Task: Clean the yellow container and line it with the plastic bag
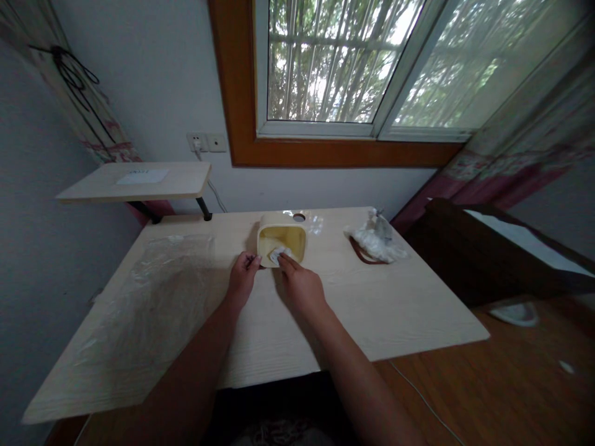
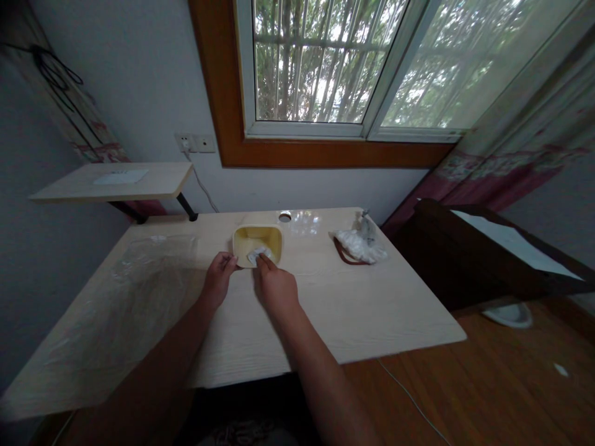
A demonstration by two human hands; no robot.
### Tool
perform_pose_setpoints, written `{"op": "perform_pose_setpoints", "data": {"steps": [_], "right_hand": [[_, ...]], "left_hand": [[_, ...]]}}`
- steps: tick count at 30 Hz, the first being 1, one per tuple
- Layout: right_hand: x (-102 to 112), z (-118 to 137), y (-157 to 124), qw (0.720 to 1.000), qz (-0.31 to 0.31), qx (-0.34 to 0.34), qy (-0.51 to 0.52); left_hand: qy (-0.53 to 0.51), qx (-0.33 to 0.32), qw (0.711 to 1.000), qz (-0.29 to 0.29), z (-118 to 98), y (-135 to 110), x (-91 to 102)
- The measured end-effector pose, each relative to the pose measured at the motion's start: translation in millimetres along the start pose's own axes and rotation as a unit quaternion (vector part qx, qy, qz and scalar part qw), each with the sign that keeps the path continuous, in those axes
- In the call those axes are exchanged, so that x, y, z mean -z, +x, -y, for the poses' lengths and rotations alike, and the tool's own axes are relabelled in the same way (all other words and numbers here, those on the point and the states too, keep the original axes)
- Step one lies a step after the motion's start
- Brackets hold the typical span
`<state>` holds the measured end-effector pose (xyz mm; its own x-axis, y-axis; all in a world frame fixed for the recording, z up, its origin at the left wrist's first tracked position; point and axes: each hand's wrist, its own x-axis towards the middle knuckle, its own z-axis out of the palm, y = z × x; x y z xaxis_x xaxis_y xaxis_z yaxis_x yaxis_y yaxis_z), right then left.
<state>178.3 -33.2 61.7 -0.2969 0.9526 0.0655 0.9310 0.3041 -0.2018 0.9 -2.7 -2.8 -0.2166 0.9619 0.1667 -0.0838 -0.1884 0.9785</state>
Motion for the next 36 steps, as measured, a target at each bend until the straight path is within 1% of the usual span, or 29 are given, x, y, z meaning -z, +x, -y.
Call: {"op": "perform_pose_setpoints", "data": {"steps": [2,4,6,9,11,13,16,18,20,26,28,33,36], "right_hand": [[0.1,-6.6,-0.3,1.0,-0.013,-0.018,-0.007],[-0.3,-7.0,-0.9,1.0,-0.02,-0.02,-0.006],[-1.8,-1.6,-2.3,1.0,-0.021,-0.004,0.003],[-5.2,8.9,-4.9,0.999,-0.025,0.038,0.025],[-7.3,10.6,-6.2,0.998,-0.033,0.051,0.033],[-9.1,6.5,-6.6,0.998,-0.046,0.038,0.03],[-11.6,-4.1,-5.7,0.997,-0.074,-0.001,0.021],[-13.7,-8.0,-4.3,0.995,-0.091,-0.011,0.024],[-16.4,-7.1,-2.6,0.994,-0.101,-0.002,0.031],[-22.2,3.7,1.2,0.991,-0.112,0.053,0.045],[-21.5,1.4,1.0,0.991,-0.113,0.051,0.043],[-19.6,-5.2,-0.2,0.992,-0.124,0.002,0.032],[-21.0,1.7,-1.0,0.992,-0.118,0.015,0.032]], "left_hand": [[-0.003,0.001,1.0,0.0,-0.2,0.2,-1.3],[-0.009,0.002,1.0,0.006,-0.1,0.4,-2.5],[-0.012,0.0,1.0,0.009,0.5,0.7,-3.1],[-0.012,-0.005,1.0,0.006,1.5,0.4,-2.8],[-0.013,-0.004,1.0,0.008,1.7,-0.2,-2.3],[-0.014,-0.002,1.0,0.012,1.1,-1.1,-2.0],[-0.01,-0.005,1.0,0.006,-1.4,-2.2,-2.2],[-0.003,-0.007,1.0,0.002,-4.2,-2.7,-2.4],[0.001,-0.006,1.0,0.0,-7.1,-3.2,-2.6],[-0.008,0.006,1.0,-0.01,-12.0,-4.8,-1.7],[-0.004,0.002,1.0,-0.015,-12.0,-4.9,-0.9],[0.005,-0.005,1.0,-0.019,-8.2,-2.2,0.1],[-0.004,-0.004,1.0,-0.023,-3.8,0.2,0.3]]}}
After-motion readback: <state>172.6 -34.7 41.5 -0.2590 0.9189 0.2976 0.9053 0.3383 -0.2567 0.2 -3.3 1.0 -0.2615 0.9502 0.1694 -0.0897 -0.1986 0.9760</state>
